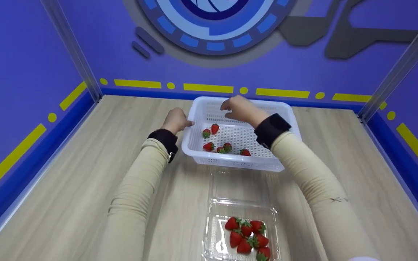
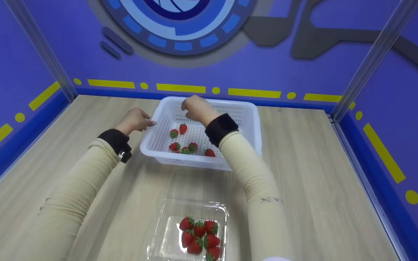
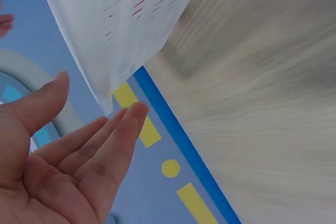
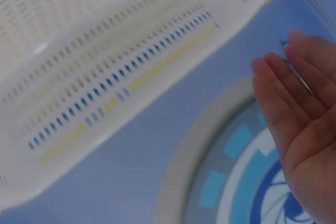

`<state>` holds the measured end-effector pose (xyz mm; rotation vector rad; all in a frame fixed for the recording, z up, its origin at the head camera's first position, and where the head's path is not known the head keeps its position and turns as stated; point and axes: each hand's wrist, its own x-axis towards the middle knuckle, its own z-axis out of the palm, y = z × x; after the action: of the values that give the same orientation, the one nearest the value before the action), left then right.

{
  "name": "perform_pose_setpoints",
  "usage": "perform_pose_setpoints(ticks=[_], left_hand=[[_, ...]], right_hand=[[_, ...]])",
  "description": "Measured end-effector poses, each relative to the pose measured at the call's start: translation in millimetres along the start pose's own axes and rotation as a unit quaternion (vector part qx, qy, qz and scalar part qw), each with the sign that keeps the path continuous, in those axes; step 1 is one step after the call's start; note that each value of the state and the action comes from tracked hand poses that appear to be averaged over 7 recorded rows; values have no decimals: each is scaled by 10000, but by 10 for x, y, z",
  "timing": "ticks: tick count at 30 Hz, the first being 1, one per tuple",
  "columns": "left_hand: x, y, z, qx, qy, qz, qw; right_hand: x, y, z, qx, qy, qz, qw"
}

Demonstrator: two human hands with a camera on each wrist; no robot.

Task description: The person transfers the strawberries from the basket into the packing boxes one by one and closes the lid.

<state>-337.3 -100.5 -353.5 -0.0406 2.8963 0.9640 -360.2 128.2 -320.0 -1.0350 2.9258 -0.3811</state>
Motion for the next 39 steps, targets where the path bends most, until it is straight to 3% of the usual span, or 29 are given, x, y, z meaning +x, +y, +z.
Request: perform_pose_setpoints(ticks=[6,12,17,25,28,32,34,37,39], left_hand=[[-6,-67,13,-467,-323,-630,9964],[1,-212,-103,-1029,-422,-1175,9868],[-21,-292,-142,-842,-513,-1273,9869],[2,-237,-122,-159,-577,-1311,9896],[303,-390,40,159,-557,-1258,9904],[1038,-762,482,695,-461,-1028,9912],[1290,-853,651,1059,-375,-872,9898],[1391,-832,754,1268,-332,-778,9883],[1311,-746,742,1301,-324,-737,9882]], right_hand=[[205,21,295,124,-390,243,9989],[431,-55,525,166,-560,236,9980],[513,-75,683,95,-833,361,9958],[523,-66,776,-64,-1030,396,9939],[512,-52,790,6,-1156,497,9921],[481,-11,781,-46,-1190,728,9902],[470,7,774,-88,-1208,782,9895],[465,20,777,-209,-1303,762,9883],[464,17,792,-180,-1344,818,9874]])
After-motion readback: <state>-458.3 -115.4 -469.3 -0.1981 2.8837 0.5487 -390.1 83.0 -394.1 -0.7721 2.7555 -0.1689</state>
